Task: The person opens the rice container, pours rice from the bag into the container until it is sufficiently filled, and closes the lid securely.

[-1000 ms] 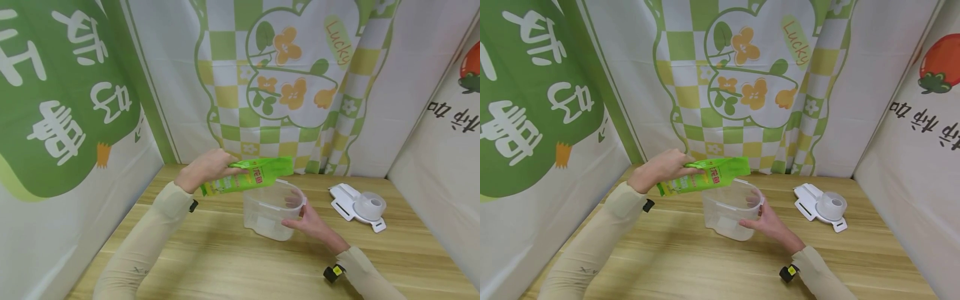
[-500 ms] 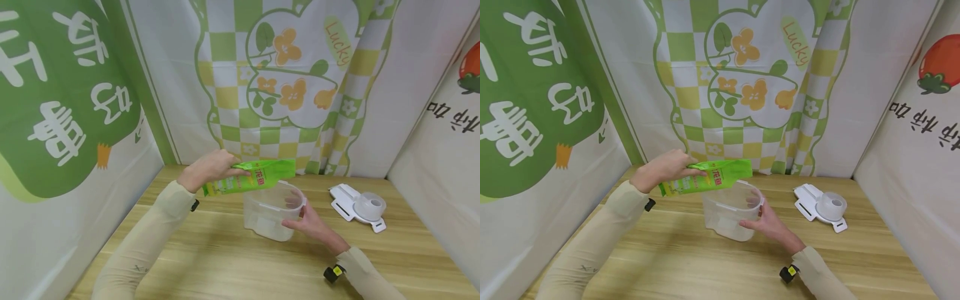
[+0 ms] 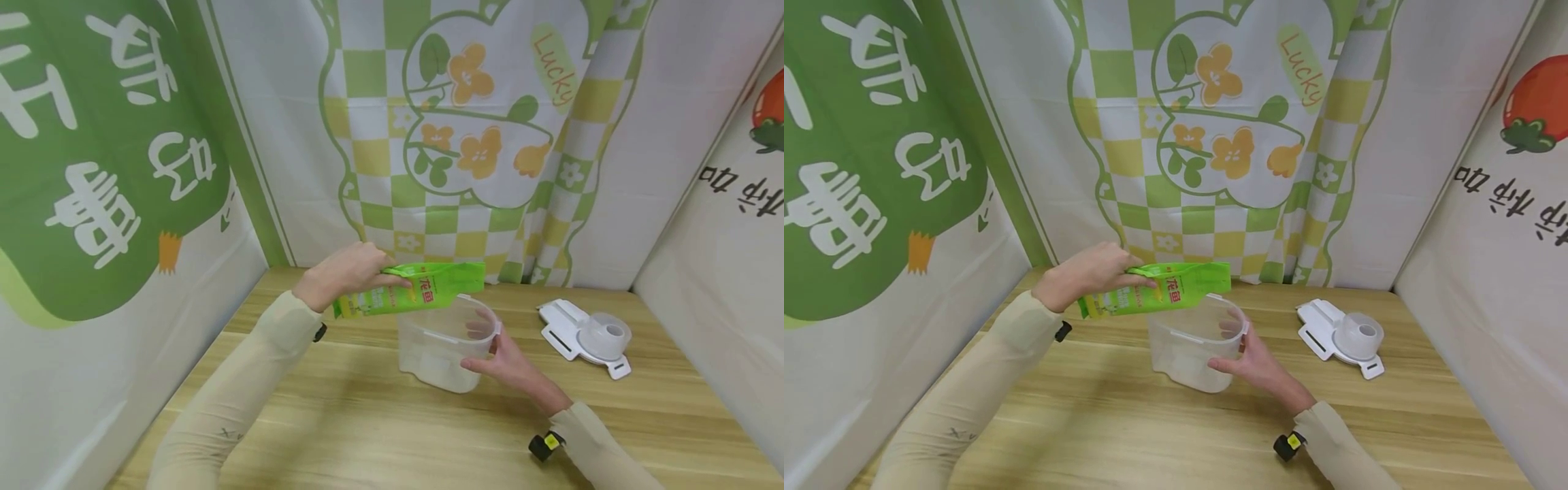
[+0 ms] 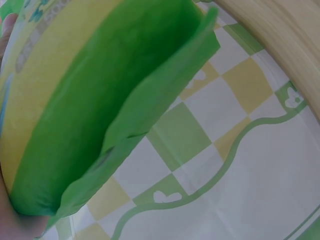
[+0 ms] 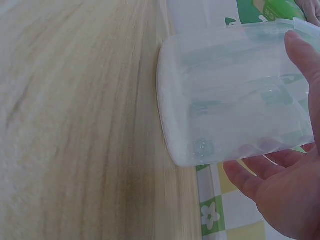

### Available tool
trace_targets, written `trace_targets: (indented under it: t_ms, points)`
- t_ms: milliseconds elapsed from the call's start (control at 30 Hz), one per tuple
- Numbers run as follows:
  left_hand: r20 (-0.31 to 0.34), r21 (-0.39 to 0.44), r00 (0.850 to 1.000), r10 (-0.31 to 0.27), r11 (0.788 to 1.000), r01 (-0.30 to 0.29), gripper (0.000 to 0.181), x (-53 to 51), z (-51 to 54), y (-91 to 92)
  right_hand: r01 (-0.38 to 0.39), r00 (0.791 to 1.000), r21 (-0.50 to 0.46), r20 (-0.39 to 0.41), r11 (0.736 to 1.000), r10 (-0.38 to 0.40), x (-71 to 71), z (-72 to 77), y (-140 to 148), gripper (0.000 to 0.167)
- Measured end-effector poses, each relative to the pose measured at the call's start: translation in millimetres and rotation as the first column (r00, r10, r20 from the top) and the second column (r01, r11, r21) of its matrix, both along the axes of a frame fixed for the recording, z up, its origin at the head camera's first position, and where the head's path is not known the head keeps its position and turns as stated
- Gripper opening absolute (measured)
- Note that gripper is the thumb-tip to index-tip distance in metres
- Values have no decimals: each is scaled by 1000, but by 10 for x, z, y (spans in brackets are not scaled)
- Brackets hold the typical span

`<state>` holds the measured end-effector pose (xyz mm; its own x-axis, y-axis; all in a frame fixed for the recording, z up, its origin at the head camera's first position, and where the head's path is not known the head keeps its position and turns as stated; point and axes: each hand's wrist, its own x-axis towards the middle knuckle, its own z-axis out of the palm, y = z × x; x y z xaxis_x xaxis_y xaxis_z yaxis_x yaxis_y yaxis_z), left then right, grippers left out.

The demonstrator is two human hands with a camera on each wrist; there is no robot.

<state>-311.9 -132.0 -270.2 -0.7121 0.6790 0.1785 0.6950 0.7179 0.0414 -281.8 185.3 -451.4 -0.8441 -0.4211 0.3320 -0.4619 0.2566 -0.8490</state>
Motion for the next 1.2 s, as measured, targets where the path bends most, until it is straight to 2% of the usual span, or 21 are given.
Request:
trace_targets:
  t_ms: [233, 500, 767, 1200]
  points:
    - [13, -9, 1000, 0, 1000, 0, 42, 14, 47, 19, -1, 1000, 5, 1, 1000, 1, 1, 14, -3, 95]
    - [26, -14, 999, 39, 999, -39, 47, 42, 91, 59, 16, 1000, 1, -17, 1000, -16, 9, 45, -19, 95]
    - [39, -49, 998, 44, 998, -42, 46, 58, 44, 74, 21, 999, 16, 28, 1000, -22, 50, 17, -22, 96]
    - [73, -54, 996, 45, 998, -41, 46, 30, 41, 112, 15, 1000, 11, 17, 1000, -16, 28, 15, -13, 95]
